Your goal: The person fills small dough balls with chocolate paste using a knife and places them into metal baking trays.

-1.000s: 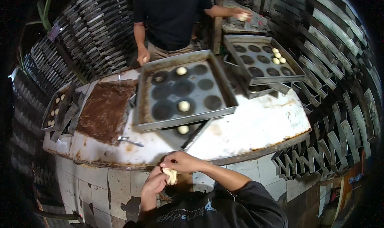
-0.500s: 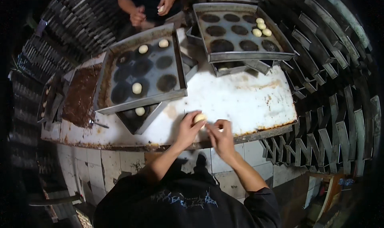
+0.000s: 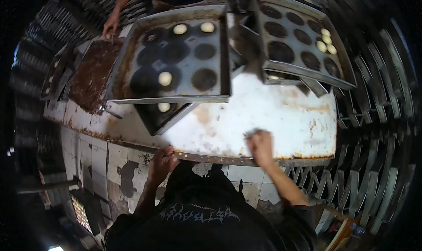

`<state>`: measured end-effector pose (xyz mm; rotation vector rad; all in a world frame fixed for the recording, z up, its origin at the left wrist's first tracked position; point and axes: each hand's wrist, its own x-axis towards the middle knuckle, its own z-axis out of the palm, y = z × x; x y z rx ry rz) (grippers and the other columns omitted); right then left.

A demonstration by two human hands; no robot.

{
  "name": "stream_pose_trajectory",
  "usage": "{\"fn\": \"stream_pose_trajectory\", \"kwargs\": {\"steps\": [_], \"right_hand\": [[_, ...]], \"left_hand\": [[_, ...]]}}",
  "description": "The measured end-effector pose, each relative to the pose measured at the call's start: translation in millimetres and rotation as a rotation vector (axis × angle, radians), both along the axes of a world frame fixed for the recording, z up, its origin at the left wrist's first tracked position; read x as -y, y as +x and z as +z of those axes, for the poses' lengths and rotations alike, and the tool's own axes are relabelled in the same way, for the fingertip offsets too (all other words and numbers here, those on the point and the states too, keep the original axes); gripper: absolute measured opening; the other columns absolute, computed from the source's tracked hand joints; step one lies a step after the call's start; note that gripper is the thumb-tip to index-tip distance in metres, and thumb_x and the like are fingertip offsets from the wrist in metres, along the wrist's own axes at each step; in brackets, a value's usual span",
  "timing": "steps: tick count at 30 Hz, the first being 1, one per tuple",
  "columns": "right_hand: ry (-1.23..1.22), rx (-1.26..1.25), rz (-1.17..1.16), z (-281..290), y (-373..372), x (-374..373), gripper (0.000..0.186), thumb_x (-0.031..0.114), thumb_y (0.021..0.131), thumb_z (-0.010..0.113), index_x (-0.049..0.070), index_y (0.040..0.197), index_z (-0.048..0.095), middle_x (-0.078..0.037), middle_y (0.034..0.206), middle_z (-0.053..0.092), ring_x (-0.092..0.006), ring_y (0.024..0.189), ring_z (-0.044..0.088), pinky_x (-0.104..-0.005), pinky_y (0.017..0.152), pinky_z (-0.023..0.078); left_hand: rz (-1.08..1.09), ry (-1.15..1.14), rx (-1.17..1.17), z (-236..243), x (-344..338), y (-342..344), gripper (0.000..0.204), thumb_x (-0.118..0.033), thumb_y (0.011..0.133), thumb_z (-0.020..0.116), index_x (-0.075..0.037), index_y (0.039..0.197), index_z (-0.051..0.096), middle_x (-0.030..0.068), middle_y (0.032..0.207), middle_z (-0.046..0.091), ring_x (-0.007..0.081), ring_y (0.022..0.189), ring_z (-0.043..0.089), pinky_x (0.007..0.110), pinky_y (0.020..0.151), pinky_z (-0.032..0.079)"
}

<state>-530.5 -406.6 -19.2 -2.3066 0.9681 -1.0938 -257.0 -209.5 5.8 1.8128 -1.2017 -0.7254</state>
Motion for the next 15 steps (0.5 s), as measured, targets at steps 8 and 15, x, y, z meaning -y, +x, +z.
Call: {"fn": "stream_pose_trajectory", "kwargs": {"steps": [8,15], "right_hand": [[0.264,-0.293,-0.259,-26.3,67.2,21.6,0.011,0.01,0.08,0.056,0.001,0.081,0.063,-0.016,0.086,0.06,-0.0339,0.088,0.054,-0.0406,0.078,0.045],[0.677,-0.388,-0.12,39.2,25.2,-32.3,0.024,0.005,0.072,0.064,-0.001,0.095,0.057,-0.014,0.09,0.059,-0.0332,0.076,0.058,-0.0412,0.075,0.05]], "left_hand": [[-0.405,0.081,-0.325,24.7,11.1,28.5,0.041,-0.007,0.084,0.064,-0.001,0.122,0.05,0.0107,0.116,0.058,0.0172,0.11,0.054,0.028,0.096,0.039],[-0.515,0.17,-0.502,32.7,-5.5,121.5,0.048,-0.006,0.084,0.065,-0.002,0.127,0.045,0.0105,0.12,0.057,0.0169,0.109,0.055,0.03,0.093,0.044]]}}
